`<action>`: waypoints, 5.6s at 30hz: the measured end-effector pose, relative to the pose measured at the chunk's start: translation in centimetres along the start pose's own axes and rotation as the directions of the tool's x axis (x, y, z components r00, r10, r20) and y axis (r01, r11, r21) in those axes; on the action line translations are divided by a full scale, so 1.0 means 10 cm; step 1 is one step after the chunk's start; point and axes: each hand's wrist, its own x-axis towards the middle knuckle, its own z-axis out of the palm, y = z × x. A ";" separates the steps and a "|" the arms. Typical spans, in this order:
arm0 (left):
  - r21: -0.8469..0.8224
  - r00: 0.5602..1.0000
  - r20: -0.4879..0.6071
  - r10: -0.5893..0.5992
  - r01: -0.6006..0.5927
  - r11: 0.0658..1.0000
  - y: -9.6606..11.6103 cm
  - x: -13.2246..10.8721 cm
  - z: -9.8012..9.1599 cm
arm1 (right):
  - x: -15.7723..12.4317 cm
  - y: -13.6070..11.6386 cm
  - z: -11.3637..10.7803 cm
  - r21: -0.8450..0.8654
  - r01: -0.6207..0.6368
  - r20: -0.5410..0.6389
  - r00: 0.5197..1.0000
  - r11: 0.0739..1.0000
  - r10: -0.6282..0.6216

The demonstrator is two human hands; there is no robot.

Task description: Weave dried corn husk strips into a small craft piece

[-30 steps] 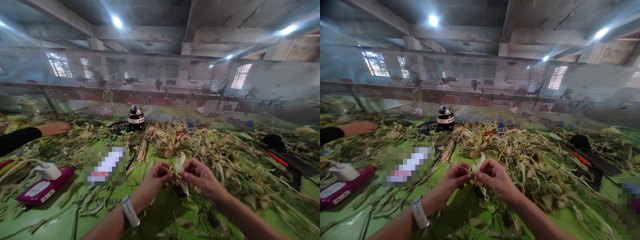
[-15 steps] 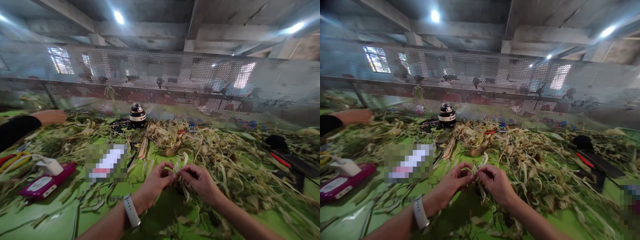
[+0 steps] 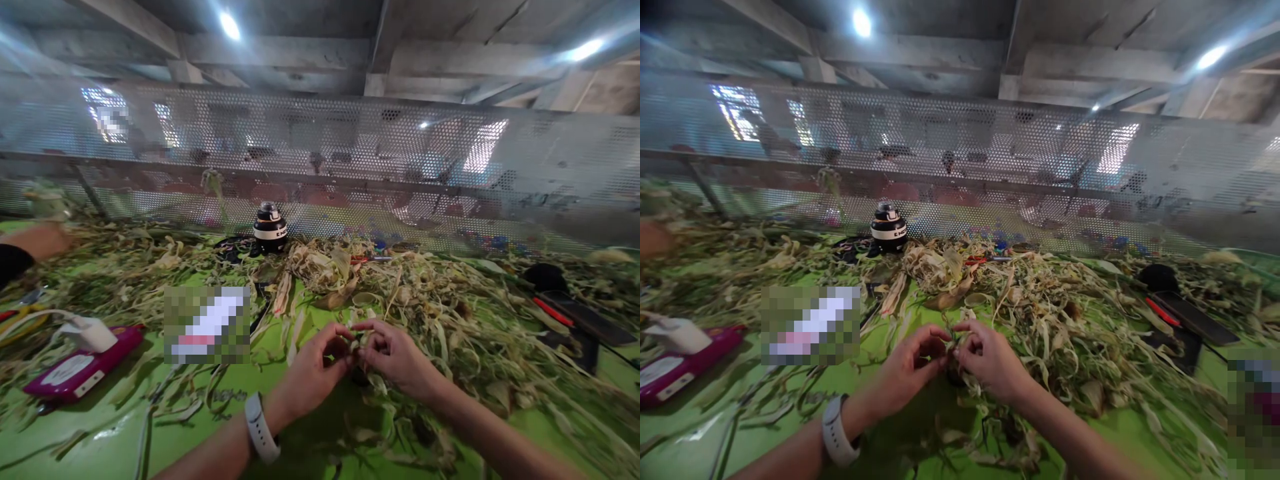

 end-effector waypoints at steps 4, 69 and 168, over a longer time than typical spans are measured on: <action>0.128 0.996 0.039 0.079 -0.083 0.988 0.02 -0.02 0.01 | 0.01 0.02 -0.03 -0.032 0.032 0.114 0.993 0.999 -0.028; -0.154 0.711 0.617 -0.336 0.528 0.835 0.17 -0.13 0.06 | -0.01 -0.09 0.06 0.074 0.099 -0.159 0.983 0.992 -0.087; 0.015 0.959 0.276 -0.059 0.057 0.998 0.13 -0.02 0.00 | -0.15 -0.05 0.20 -0.637 0.487 0.109 0.824 0.598 -0.555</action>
